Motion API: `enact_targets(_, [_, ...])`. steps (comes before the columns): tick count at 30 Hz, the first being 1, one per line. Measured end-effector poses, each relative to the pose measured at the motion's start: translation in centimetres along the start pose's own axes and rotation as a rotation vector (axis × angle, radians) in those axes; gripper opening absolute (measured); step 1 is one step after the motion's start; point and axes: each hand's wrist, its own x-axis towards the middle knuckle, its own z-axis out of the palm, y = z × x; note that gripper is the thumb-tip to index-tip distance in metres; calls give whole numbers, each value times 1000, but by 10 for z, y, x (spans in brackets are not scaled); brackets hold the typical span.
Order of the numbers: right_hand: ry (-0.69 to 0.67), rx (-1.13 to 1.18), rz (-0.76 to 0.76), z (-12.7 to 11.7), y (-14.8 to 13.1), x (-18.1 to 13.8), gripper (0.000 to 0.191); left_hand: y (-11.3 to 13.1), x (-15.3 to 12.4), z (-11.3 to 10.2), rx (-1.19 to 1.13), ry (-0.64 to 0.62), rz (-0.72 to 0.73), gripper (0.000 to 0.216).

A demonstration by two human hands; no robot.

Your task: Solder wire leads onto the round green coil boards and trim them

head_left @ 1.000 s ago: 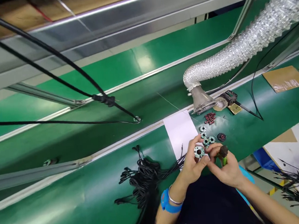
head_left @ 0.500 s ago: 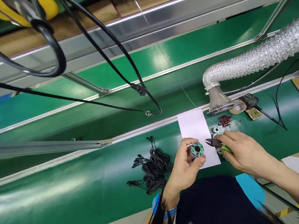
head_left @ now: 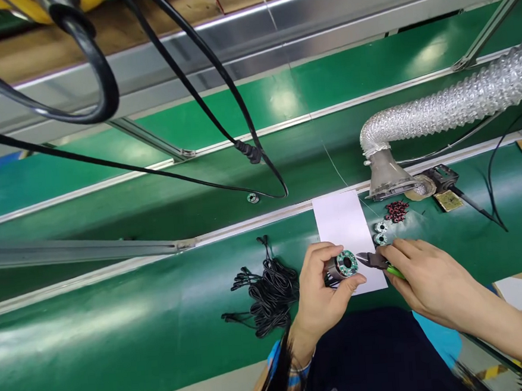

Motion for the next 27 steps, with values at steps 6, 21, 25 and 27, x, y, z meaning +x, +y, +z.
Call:
enact_targets(6, [-16,21,12,1,1,-1,19,2,-2,3,-186,-8,-123,52])
enact_targets(21, [96,-70,-210,-10,14,11,29,-7,8,-12,-608,-346,-347,43])
enact_targets(25, [76,-94,-206,-12,14,14,28,-5,9,-12,-565,-357,-371,44])
enact_targets(27, [63,-104,-205,-14,14,14,26,-6,8,-13,-556,-363,-374,44])
